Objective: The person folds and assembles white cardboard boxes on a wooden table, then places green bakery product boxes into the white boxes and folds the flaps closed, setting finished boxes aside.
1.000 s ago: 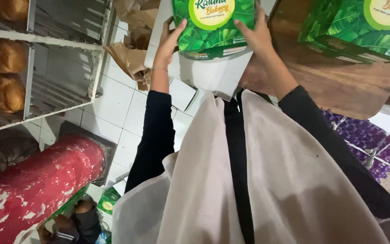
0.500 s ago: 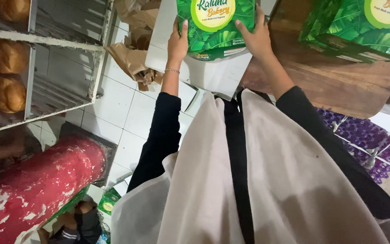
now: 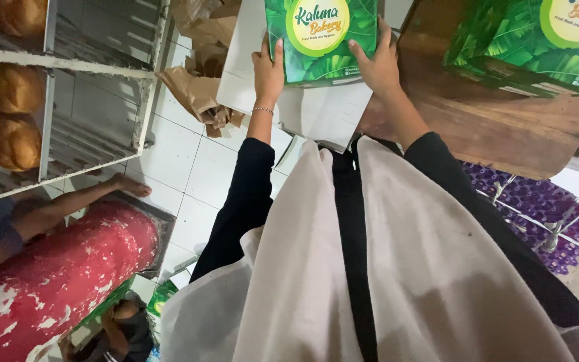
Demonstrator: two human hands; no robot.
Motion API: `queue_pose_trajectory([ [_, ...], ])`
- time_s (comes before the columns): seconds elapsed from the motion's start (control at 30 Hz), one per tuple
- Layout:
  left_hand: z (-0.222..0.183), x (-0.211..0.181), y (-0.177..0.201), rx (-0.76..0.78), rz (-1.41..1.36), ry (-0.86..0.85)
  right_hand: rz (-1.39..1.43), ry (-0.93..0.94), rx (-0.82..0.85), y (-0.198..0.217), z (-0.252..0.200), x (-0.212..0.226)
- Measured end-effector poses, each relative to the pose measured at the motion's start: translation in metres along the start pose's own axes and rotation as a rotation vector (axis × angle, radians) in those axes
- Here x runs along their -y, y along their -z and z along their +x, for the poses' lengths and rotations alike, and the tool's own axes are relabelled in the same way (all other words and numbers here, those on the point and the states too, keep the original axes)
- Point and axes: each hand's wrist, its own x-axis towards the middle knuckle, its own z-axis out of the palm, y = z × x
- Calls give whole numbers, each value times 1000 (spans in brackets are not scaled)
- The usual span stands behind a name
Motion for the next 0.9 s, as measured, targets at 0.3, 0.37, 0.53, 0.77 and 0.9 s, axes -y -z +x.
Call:
queue_pose_trajectory([
  [0.3, 1, -1, -2, -10, 36, 36, -379, -288, 44, -3, 0, 17],
  [0.37, 2, 3, -5, -23, 25, 12, -257, -225, 18, -8, 2, -3],
  [0.53, 4, 8, -9, -28, 33, 3, -192, -234, 15, -11, 6, -15],
  [0.77, 4, 16, -2, 140, -321, 79, -104, -230, 89, 0, 9, -17],
  [0.9, -19, -30, 30, 201, -432, 42, -16, -273, 50, 11, 1, -3],
])
